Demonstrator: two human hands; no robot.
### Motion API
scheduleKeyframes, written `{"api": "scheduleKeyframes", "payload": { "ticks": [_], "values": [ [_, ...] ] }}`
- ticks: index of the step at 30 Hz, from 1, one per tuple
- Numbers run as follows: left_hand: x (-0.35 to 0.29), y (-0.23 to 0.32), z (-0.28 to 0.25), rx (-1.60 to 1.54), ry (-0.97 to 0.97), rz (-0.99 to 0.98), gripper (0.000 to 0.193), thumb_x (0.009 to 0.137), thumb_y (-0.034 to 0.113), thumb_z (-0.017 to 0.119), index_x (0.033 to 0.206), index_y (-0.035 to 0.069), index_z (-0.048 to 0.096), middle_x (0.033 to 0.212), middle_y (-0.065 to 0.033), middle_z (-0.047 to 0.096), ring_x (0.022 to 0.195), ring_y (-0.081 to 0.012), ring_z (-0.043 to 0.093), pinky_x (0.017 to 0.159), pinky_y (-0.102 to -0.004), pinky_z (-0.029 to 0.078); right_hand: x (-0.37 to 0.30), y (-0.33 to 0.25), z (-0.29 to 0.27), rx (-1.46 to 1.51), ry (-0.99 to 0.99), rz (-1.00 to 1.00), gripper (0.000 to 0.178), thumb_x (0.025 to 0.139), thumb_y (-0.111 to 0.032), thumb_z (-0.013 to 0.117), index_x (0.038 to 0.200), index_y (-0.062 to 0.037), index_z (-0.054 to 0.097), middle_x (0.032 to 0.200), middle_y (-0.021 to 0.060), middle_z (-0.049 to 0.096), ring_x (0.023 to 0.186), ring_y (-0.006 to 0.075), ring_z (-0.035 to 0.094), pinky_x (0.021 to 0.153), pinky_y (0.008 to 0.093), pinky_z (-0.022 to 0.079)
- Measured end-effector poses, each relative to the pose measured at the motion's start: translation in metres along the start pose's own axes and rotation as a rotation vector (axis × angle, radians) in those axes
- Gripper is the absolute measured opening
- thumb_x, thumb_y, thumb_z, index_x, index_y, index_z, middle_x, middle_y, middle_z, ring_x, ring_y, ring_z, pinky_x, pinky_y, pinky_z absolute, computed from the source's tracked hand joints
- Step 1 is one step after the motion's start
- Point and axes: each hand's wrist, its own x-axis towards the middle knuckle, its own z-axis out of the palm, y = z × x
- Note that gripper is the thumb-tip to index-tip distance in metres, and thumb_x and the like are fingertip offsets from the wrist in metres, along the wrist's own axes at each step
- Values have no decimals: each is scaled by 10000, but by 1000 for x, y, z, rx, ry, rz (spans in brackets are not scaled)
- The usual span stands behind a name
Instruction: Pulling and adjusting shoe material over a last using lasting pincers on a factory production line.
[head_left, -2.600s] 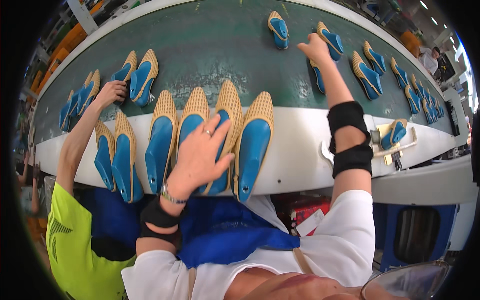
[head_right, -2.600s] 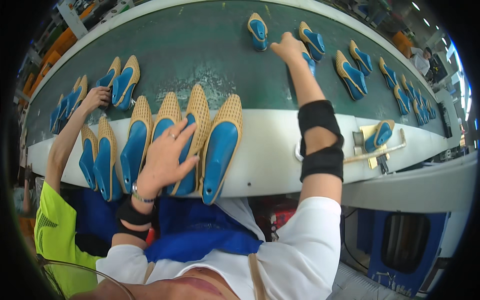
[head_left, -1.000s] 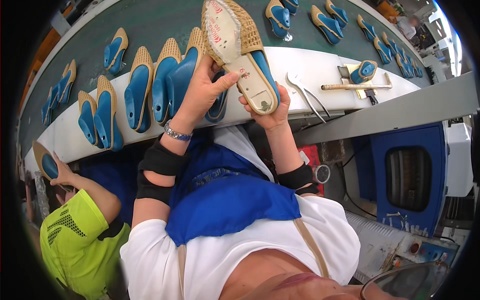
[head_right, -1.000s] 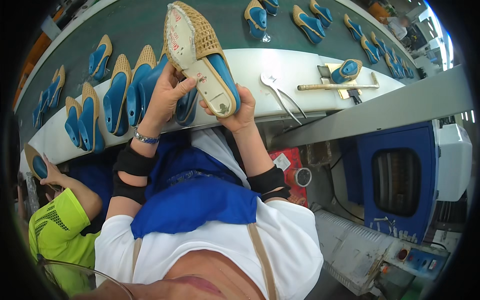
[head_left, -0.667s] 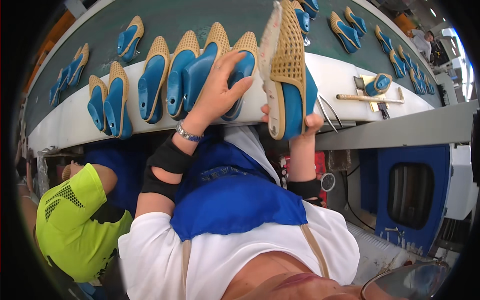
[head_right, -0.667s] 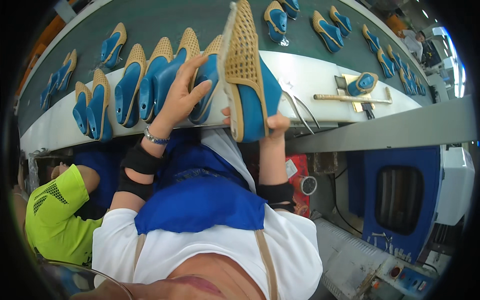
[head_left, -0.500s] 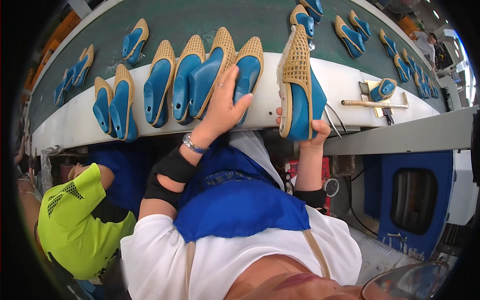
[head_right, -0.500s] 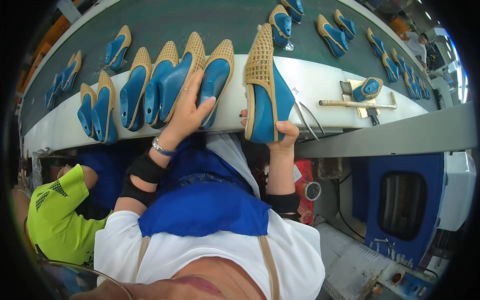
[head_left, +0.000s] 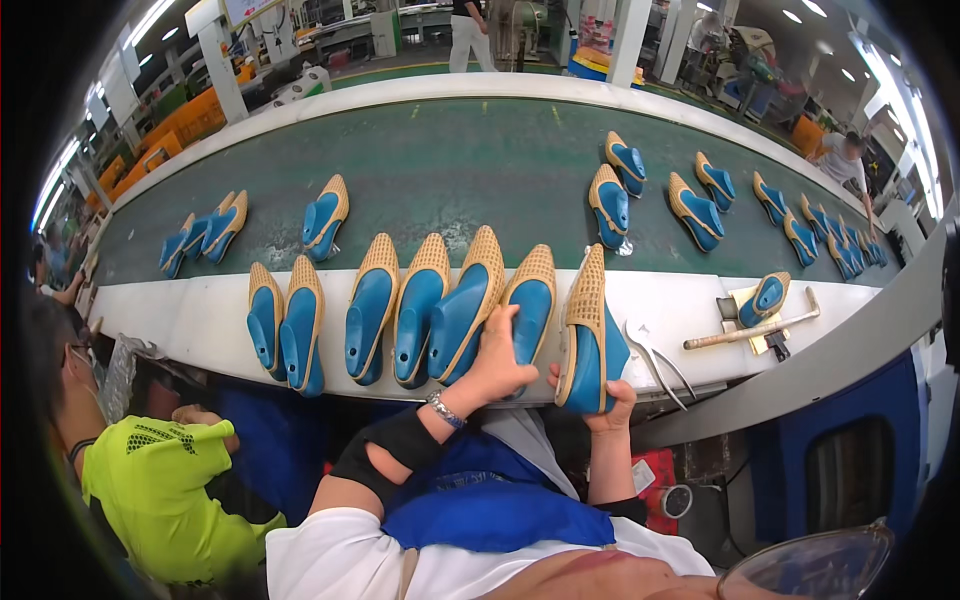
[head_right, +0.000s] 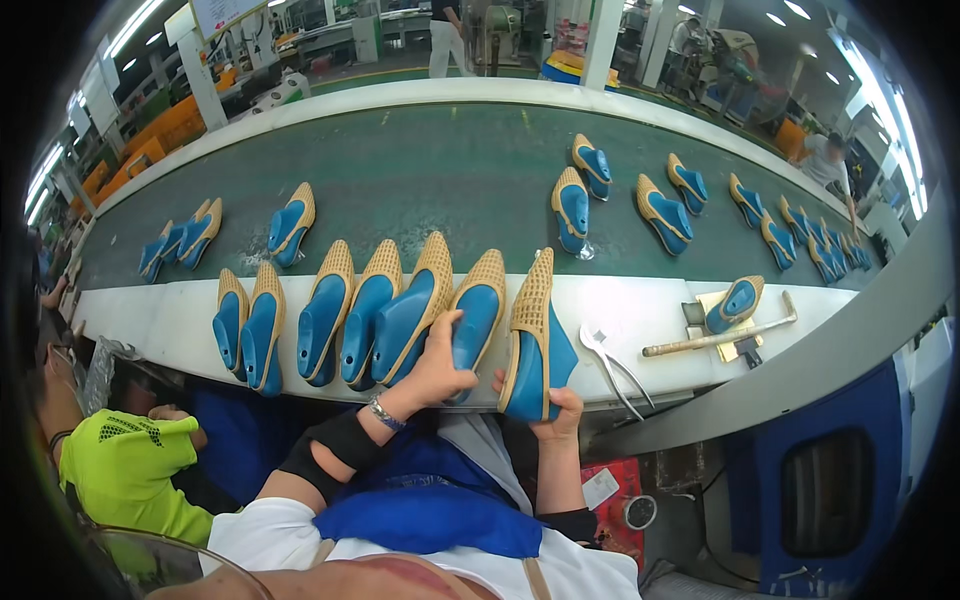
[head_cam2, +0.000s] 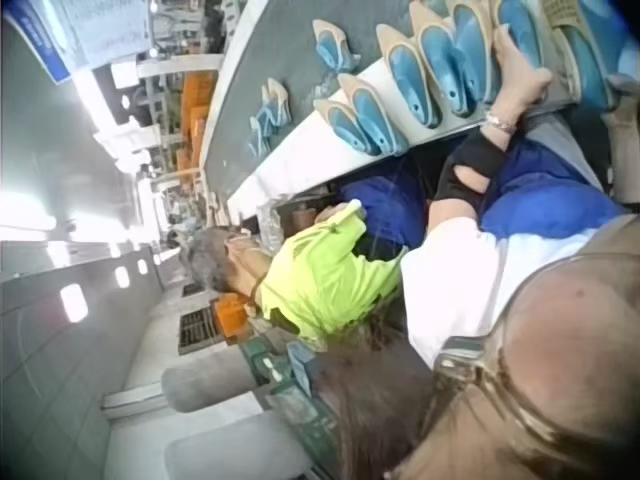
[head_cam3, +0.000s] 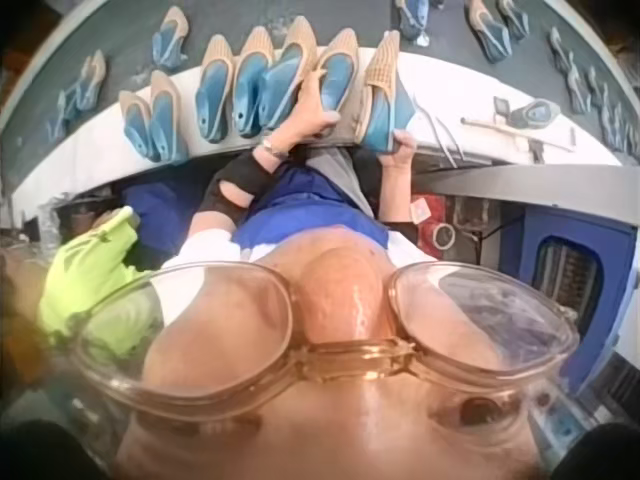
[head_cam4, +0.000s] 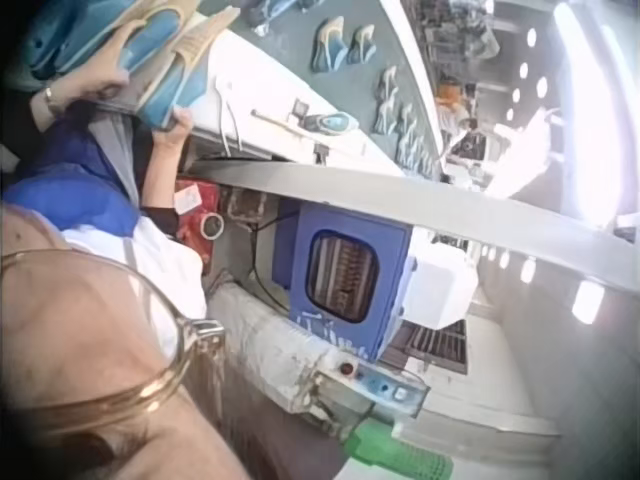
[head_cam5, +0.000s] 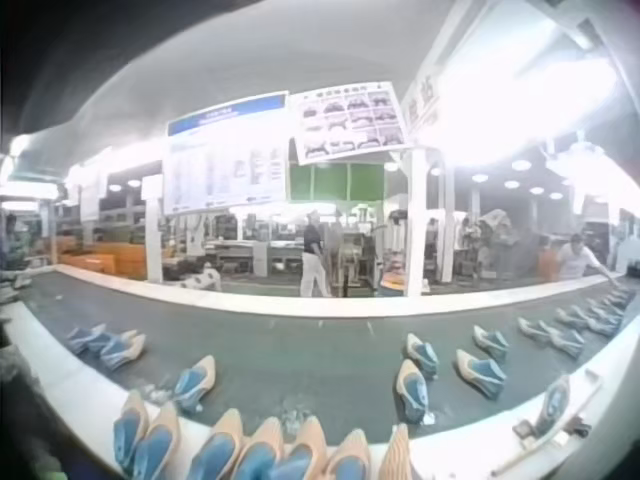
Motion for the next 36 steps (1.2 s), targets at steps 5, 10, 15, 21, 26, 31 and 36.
{"api": "scheduleKeyframes", "payload": {
  "ticks": [5, 10, 15, 21, 26, 31, 36],
  "values": [
    [9, 32, -16, -977, 36, -392, 808, 602, 2, 626, 1340, -45, 301, 1185, -192, 490, 1082, -326, 529, 891, -364, 462, 2, -6, -6, 67, -26, -17, 878, 632, -231, 623, 1395, 19, 268, 1344, 264, 402, 1207, 530, 397, 1050, 624, 273],
    [6, 22, -8, -1513, -70, -387, 652, 658, 34, 551, 1267, -114, 370, 1139, -246, 543, 1034, -371, 570, 922, -417, 475, 9, -7, 5, 205, -76, -45, 855, 667, -182, 608, 1394, 62, 229, 1333, 316, 381, 1225, 532, 373, 1066, 601, 268],
    [6, 13, -1, -1739, -155, -445, 671, 656, 118, 529, 1239, -169, 364, 1154, -347, 516, 1038, -455, 554, 975, -473, 444, 11, -7, 1, 299, -101, 18, 831, 676, -162, 603, 1374, 95, 233, 1333, 339, 371, 1233, 486, 397, 1088, 551, 270],
    [5, 10, 3, -1730, -188, -452, 603, 669, 102, 518, 1216, -129, 415, 1104, -282, 565, 1030, -415, 569, 952, -484, 453, 8, -6, -7, 199, -84, 5, 770, 686, -161, 609, 1340, 102, 300, 1302, 301, 440, 1204, 414, 460, 1074, 501, 315],
    [3, 5, 2, -1728, -304, -472, 572, 670, 58, 525, 1212, -106, 443, 1115, -238, 585, 1018, -380, 590, 949, -475, 462, 6, -4, -11, 154, -59, -18, 680, 706, -156, 609, 1304, 74, 383, 1263, 226, 518, 1147, 343, 530, 1033, 452, 383],
    [6, -4, 4, -1708, -264, -500, 539, 681, 30, 531, 1200, -99, 459, 1103, -214, 598, 1009, -352, 602, 937, -460, 475, 3, -5, -1, 152, -82, -14, 661, 707, -129, 594, 1298, 78, 383, 1238, 232, 530, 1126, 346, 545, 1012, 458, 405],
    [13, -6, 7, -1595, -169, -455, 569, 702, 79, 522, 1220, -133, 420, 1117, -304, 562, 1002, -416, 593, 937, -494, 473, 2, -3, -11, 195, -6, -36, 636, 714, -80, 580, 1299, 71, 380, 1224, 219, 539, 1116, 331, 555, 990, 458, 429]
  ]
}}
